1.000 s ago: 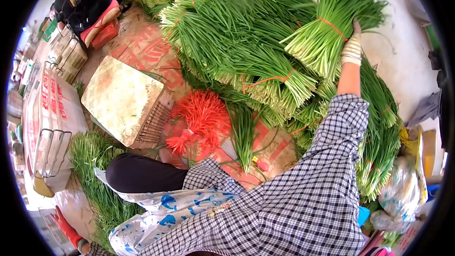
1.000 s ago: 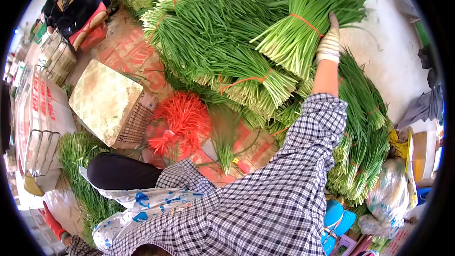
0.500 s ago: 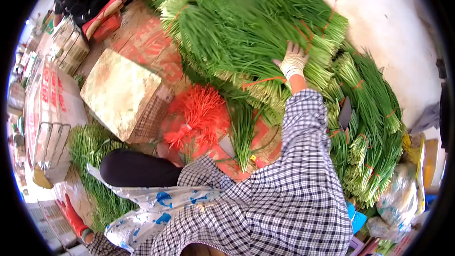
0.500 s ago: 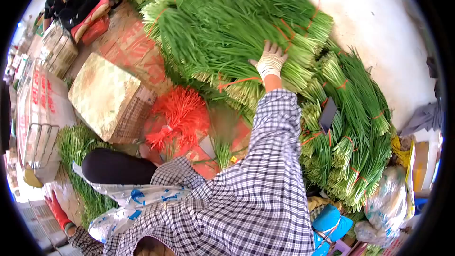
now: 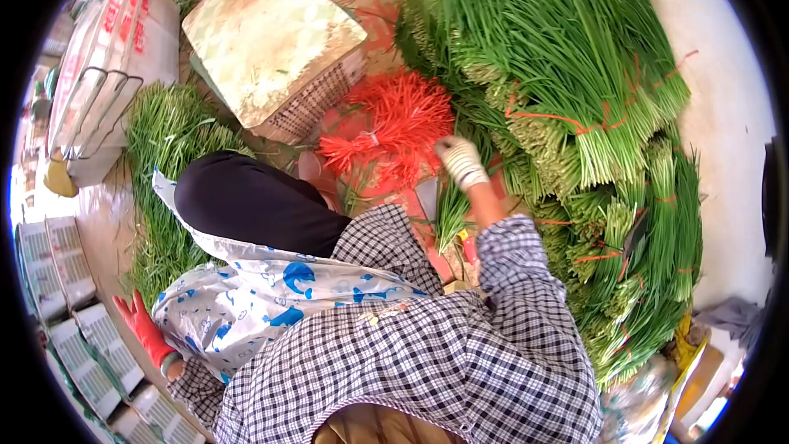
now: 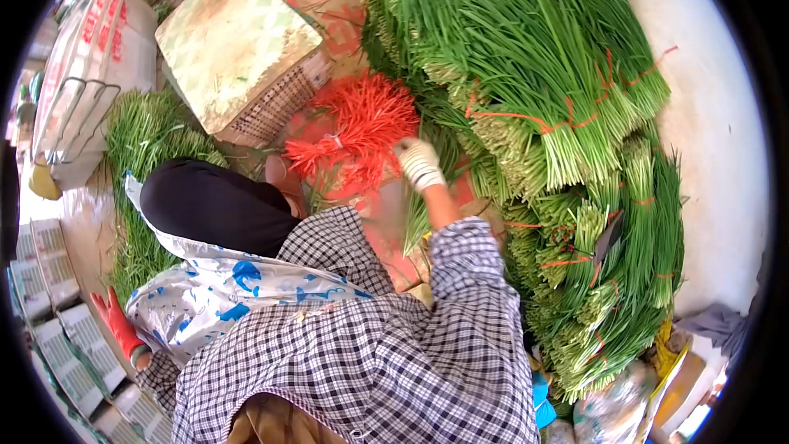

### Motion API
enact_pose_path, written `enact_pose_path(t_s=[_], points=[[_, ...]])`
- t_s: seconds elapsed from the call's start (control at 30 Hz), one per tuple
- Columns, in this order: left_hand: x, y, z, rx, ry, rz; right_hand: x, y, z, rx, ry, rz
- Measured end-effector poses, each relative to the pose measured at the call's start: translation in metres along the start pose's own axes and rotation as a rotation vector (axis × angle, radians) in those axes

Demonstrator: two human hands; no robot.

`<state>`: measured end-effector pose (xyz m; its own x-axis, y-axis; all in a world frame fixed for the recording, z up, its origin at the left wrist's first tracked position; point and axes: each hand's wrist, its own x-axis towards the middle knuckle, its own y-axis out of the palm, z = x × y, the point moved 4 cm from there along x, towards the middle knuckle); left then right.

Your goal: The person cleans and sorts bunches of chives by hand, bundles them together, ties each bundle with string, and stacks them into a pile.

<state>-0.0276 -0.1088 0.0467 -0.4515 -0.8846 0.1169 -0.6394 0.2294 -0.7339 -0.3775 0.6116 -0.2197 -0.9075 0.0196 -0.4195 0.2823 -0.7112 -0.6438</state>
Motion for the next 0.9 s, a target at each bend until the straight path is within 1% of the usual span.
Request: enact_pose_path(t_s=[0.07, 0.1, 0.13, 0.17, 0.2, 0.27, 0.3, 0.33, 0.4, 0.43, 0.47, 0.53, 0.57, 0.7, 0.73, 0.77, 0.8, 0.87, 0.9], points=[[-0.021, -0.018, 0.013, -0.039, -0.038, -0.058, 0.008, 0.038, -0.006, -0.044, 0.153, 0.01], [-0.034, -0.028, 0.019, -0.019, -0.062, -0.063, 0.011, 0.05, -0.007, -0.052, 0.144, 0.027], [-0.044, -0.036, 0.023, 0.002, -0.085, -0.066, 0.012, 0.06, -0.011, -0.086, 0.231, -0.005], [-0.055, -0.037, 0.027, -0.032, -0.079, -0.142, 0.015, 0.066, -0.015, -0.119, 0.315, -0.04], [-0.056, -0.039, 0.041, -0.03, -0.087, -0.153, 0.02, 0.069, -0.01, -0.123, 0.303, -0.033], [-0.056, -0.05, 0.072, -0.069, -0.121, -0.136, 0.026, 0.072, -0.002, -0.256, 0.25, -0.007], [-0.062, -0.05, 0.071, -0.136, -0.132, -0.146, 0.031, 0.066, 0.003, -0.332, 0.202, -0.022], [-0.061, -0.05, 0.074, -0.133, -0.141, -0.147, 0.033, 0.064, 0.006, -0.34, 0.201, -0.016], [-0.057, -0.049, 0.08, -0.179, -0.133, -0.157, 0.034, 0.055, 0.016, -0.404, 0.114, 0.001], [-0.055, -0.047, 0.083, -0.185, -0.141, -0.168, 0.031, 0.052, 0.02, -0.476, 0.02, 0.0], [-0.052, -0.044, 0.084, -0.205, -0.138, -0.15, 0.024, 0.046, 0.031, -0.55, -0.026, 0.063], [-0.051, -0.043, 0.089, -0.245, -0.133, -0.132, 0.022, 0.046, 0.029, -0.687, -0.081, 0.115], [-0.05, -0.04, 0.091, -0.237, -0.08, -0.139, 0.018, 0.043, 0.035, -0.738, -0.102, 0.15], [-0.055, -0.027, 0.074, -0.299, -0.041, -0.193, 0.009, 0.04, 0.055, -0.879, -0.176, 0.214], [-0.056, -0.026, 0.072, -0.317, -0.03, -0.176, 0.007, 0.04, 0.062, -0.92, -0.19, 0.237], [-0.058, -0.024, 0.07, -0.336, -0.021, -0.162, 0.006, 0.041, 0.068, -0.98, -0.248, 0.264], [-0.06, -0.024, 0.071, -0.352, -0.034, -0.196, 0.011, 0.04, 0.071, -0.969, -0.329, 0.235], [-0.065, -0.025, 0.071, -0.374, -0.041, -0.166, 0.013, 0.025, 0.095, -1.109, -0.442, 0.248], [-0.068, -0.025, 0.07, -0.401, -0.052, -0.159, 0.015, 0.013, 0.114, -1.181, -0.541, 0.203]])
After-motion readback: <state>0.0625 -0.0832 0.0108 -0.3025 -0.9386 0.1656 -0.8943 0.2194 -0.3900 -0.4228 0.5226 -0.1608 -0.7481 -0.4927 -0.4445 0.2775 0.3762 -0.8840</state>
